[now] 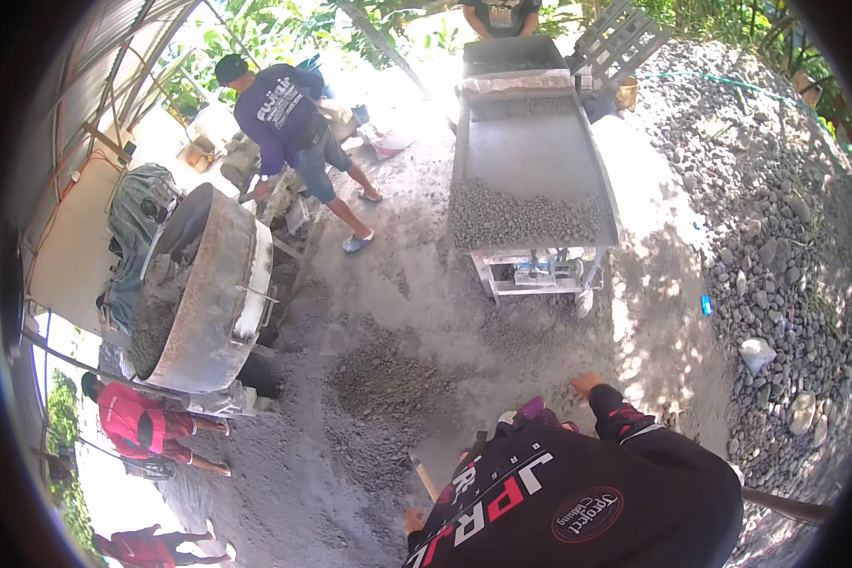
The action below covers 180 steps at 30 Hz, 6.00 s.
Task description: The recorder uses a shovel to move wet concrete mix into a brick-making machine while other workers assist with mixing and machine operation.
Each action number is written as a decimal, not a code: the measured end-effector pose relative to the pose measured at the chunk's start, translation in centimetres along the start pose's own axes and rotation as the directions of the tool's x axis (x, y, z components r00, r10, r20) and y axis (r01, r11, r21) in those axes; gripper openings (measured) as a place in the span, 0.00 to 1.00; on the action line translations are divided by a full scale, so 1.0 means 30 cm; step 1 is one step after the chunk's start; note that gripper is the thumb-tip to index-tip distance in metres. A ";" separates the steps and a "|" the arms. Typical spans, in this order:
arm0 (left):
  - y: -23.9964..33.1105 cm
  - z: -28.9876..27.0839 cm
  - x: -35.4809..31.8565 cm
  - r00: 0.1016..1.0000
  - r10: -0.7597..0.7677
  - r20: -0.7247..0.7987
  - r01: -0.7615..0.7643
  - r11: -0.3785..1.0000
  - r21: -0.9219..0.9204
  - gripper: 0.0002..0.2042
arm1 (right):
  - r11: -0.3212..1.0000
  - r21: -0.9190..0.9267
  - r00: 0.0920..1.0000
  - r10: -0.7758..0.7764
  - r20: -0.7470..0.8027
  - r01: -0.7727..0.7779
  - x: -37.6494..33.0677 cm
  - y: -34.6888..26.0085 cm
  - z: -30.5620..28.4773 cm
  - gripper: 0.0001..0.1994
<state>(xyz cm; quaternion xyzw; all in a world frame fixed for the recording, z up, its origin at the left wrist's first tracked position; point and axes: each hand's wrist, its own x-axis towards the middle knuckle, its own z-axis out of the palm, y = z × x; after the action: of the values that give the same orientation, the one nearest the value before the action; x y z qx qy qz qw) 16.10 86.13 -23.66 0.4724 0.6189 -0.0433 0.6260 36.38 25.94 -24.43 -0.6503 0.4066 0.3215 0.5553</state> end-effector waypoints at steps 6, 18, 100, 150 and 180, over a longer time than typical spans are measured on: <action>-0.248 0.058 -0.017 0.977 -0.004 0.214 -0.181 0.524 0.832 0.16 | 0.975 0.028 0.966 0.221 -0.136 -0.220 -0.112 0.427 -0.106 0.11; 0.316 0.291 0.171 0.557 0.539 0.632 -0.748 -0.006 0.664 0.14 | 0.920 0.384 0.994 0.098 -0.040 -0.075 0.010 0.140 -0.054 0.16; -0.098 0.051 0.105 0.825 0.175 0.537 -0.562 0.166 0.810 0.15 | 0.615 -0.368 0.523 -0.788 -0.324 0.697 -0.161 -0.299 0.037 0.11; -0.179 -0.010 -0.099 0.855 0.262 0.447 -0.433 -0.111 0.894 0.26 | 0.171 -0.934 -0.172 -0.957 -0.233 0.314 -0.166 -1.316 -0.137 0.19; -0.228 0.077 0.015 0.891 0.117 0.439 -0.404 0.646 0.648 0.14 | 0.226 -0.906 -0.100 -0.955 -0.278 0.358 -0.125 -1.290 -0.174 0.22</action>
<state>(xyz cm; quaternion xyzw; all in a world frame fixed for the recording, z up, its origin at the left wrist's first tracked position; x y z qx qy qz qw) 13.53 81.13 -28.20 0.7496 0.3497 -0.2770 0.4889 68.74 23.49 -2.41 -0.9396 0.0719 -0.3153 0.1121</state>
